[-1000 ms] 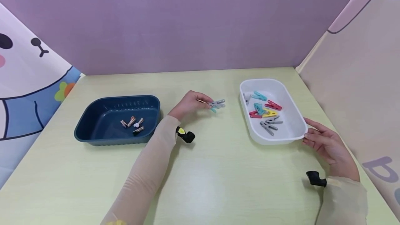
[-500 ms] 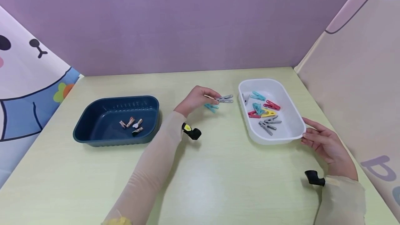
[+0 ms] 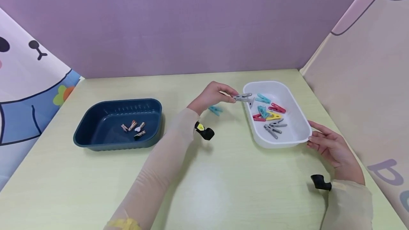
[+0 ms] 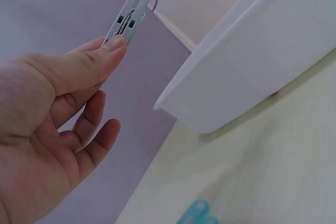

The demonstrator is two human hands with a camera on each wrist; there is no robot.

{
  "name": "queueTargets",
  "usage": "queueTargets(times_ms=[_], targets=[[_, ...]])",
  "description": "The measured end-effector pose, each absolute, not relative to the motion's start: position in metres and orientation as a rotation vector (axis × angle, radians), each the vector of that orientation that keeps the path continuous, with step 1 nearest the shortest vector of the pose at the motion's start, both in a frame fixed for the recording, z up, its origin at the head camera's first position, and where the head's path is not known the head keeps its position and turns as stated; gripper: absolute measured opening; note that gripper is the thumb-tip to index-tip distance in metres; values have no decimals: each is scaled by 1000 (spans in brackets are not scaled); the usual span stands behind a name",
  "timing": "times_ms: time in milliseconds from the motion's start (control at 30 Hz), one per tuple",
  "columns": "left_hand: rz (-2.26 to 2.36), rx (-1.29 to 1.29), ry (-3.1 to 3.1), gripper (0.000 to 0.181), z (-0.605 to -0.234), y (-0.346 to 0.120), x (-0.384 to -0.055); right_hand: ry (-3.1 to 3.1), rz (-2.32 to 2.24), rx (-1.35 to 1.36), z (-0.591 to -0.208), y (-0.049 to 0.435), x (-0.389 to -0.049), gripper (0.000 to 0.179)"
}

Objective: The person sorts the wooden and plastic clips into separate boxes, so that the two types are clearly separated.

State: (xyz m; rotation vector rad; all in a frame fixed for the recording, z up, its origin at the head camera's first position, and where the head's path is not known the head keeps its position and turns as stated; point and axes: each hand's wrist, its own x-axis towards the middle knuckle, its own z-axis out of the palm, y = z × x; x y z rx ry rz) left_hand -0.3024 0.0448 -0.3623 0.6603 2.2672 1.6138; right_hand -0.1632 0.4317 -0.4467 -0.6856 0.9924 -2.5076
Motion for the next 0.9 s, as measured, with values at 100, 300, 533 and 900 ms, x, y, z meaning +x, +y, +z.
queueTargets(times_ms=[100,300,533,900], targets=[[1555,709,2288,22,-358,53,-303,1002,-2509,-683,-447,432,-163,55],[1455,814,2321,21,-357,69,-304,1009,-2505,-684,-448,431,-164,55],[1355,981,2283,21,-359,87,-298,1007,-2505,-690,-449,433,-165,55],[1126,1024,2273,22,-360,111,-291,1035,-2499,-664,-448,434,-163,55]])
